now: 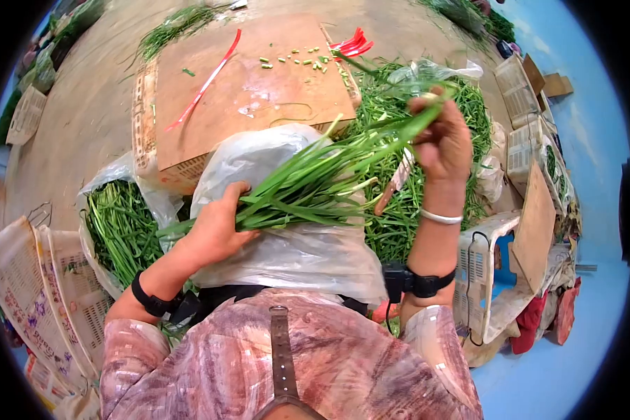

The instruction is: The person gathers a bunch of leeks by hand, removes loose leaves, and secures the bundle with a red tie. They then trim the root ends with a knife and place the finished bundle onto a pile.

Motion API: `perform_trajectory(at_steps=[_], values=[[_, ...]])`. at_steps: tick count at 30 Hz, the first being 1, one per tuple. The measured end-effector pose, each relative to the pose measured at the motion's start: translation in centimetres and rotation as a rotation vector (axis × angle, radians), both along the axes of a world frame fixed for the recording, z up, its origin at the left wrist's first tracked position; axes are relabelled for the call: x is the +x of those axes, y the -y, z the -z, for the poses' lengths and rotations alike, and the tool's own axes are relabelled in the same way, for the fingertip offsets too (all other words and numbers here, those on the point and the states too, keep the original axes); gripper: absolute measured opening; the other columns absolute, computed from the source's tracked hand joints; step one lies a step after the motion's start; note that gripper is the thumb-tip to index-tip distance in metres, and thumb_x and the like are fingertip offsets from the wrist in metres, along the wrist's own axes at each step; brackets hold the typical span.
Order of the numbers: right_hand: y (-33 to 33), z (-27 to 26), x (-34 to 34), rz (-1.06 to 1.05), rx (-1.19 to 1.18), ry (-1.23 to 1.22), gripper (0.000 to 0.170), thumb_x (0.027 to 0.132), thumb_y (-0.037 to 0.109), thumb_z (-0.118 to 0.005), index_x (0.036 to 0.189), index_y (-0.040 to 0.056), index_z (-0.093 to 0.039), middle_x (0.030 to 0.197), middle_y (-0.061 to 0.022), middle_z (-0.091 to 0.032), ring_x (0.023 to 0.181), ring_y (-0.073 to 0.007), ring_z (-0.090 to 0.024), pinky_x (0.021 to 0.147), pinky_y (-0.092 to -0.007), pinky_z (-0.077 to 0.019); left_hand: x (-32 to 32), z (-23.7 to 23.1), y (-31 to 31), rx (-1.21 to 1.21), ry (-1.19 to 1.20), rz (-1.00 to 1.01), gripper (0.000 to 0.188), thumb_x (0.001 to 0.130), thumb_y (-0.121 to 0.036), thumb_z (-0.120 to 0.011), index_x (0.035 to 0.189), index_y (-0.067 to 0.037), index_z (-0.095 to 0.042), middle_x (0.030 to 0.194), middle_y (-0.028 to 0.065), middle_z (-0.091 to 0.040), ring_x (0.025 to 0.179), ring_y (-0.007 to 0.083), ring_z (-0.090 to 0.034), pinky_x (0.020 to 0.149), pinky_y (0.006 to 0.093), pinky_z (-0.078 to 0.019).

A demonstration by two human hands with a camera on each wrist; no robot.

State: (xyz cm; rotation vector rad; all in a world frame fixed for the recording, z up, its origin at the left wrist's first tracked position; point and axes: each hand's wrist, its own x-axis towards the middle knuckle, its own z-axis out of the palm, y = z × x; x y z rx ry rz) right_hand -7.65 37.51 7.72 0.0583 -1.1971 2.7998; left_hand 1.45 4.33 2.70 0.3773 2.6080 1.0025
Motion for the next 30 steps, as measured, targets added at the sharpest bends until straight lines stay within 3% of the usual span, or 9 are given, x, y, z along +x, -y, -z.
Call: perform_trajectory(at_steps=[4,7,9,10,12,15,17,19,30], values=[[-10.2,0.6,1.3,0.134,-0.084,-0.129,0.023,0.088,0.015,-0.054,0.103,-0.0027,-0.056,0.085,-0.0163,-0.063,0.069,-0.0187,-0.061,0.050,-0.0223,-0.0462,-0.5,1.1,0.9,0.107,0.034,-0.006,0.055,0.068,-0.017,-0.072,0.113,-0.001,-0.043,0.089,0.0226,-0.062,0.081,0.0396,-0.060,0.071,0.0405,-0.0479],[-15.0,2.3,1.7,0.624,0.377,-0.060,0.026,0.087,0.014,-0.056,0.106,-0.0042,-0.055,0.089,-0.0157,-0.062,0.076,-0.0206,-0.062,0.050,-0.0215,-0.0468,-0.7,1.0,1.1,0.106,0.062,0.027,0.046,0.069,-0.015,-0.071,0.106,0.000,-0.048,0.084,0.0227,-0.062,0.079,0.0381,-0.060,0.069,0.0391,-0.0473],[-16.6,3.1,2.0,1.073,1.121,0.226,0.037,0.084,0.019,-0.061,0.111,-0.0063,-0.052,0.097,-0.0191,-0.061,0.088,-0.0281,-0.061,0.061,-0.0310,-0.0510,-0.8,1.1,1.1,0.090,0.038,0.036,0.041,0.069,-0.014,-0.070,0.102,0.000,-0.050,0.082,0.0228,-0.061,0.079,0.0384,-0.060,0.068,0.0394,-0.0469],[-16.2,3.0,2.3,1.080,1.124,0.233,0.037,0.084,0.019,-0.061,0.111,-0.0063,-0.052,0.097,-0.0191,-0.061,0.088,-0.0281,-0.061,0.061,-0.0310,-0.0510,-0.8,1.2,1.0,0.074,0.015,0.047,0.036,0.069,-0.013,-0.070,0.098,0.000,-0.052,0.081,0.0229,-0.061,0.078,0.0388,-0.059,0.066,0.0396,-0.0464],[-15.0,3.1,2.6,0.855,2.177,0.499,0.053,0.080,0.026,-0.066,0.117,-0.0075,-0.048,0.104,-0.0230,-0.059,0.097,-0.0337,-0.059,0.080,-0.0399,-0.0480,-0.9,0.9,0.7,0.040,0.031,0.065,0.034,0.069,-0.010,-0.069,0.097,0.001,-0.052,0.081,0.0214,-0.060,0.076,0.0339,-0.059,0.067,0.0367,-0.0456],[-13.7,5.9,2.4,0.648,2.215,0.347,0.061,0.078,0.029,-0.068,0.123,-0.0057,-0.046,0.104,-0.0221,-0.060,0.099,-0.0331,-0.058,0.090,-0.0394,-0.0425,-1.0,0.9,0.7,0.027,0.024,0.072,0.032,0.070,-0.006,-0.068,0.096,0.002,-0.052,0.081,0.0206,-0.059,0.075,0.0316,-0.058,0.068,0.0346,-0.0446],[-7.8,3.1,3.1,0.242,1.245,0.443,0.039,0.082,0.028,-0.064,0.106,-0.0026,-0.060,0.089,-0.0102,-0.065,0.081,-0.0175,-0.064,0.063,-0.0270,-0.0500,-0.8,0.9,0.7,0.042,0.014,0.072,0.031,0.070,-0.006,-0.068,0.096,0.002,-0.052,0.081,0.0211,-0.059,0.076,0.0341,-0.058,0.067,0.0353,-0.0444],[-3.6,2.5,3.5,0.059,1.105,0.366,0.034,0.083,0.030,-0.062,0.097,-0.0009,-0.062,0.084,-0.0070,-0.065,0.071,-0.0137,-0.062,0.057,-0.0232,-0.0478,-0.8,0.8,0.5,-0.006,0.042,0.056,0.032,0.069,-0.007,-0.068,0.095,0.002,-0.052,0.083,0.0220,-0.059,0.079,0.0368,-0.058,0.068,0.0361,-0.0447],[0.8,5.2,2.5,0.314,1.901,0.006,0.017,0.077,0.016,-0.064,0.076,-0.0005,-0.062,0.063,-0.0144,-0.061,0.058,-0.0277,-0.061,0.056,-0.0338,-0.0471,1.1,2.5,0.3,-0.160,-0.239,0.135,0.047,0.063,0.002,-0.061,0.106,0.001,-0.043,0.095,0.0201,-0.054,0.085,0.0398,-0.055,0.070,0.0443,-0.0457]])
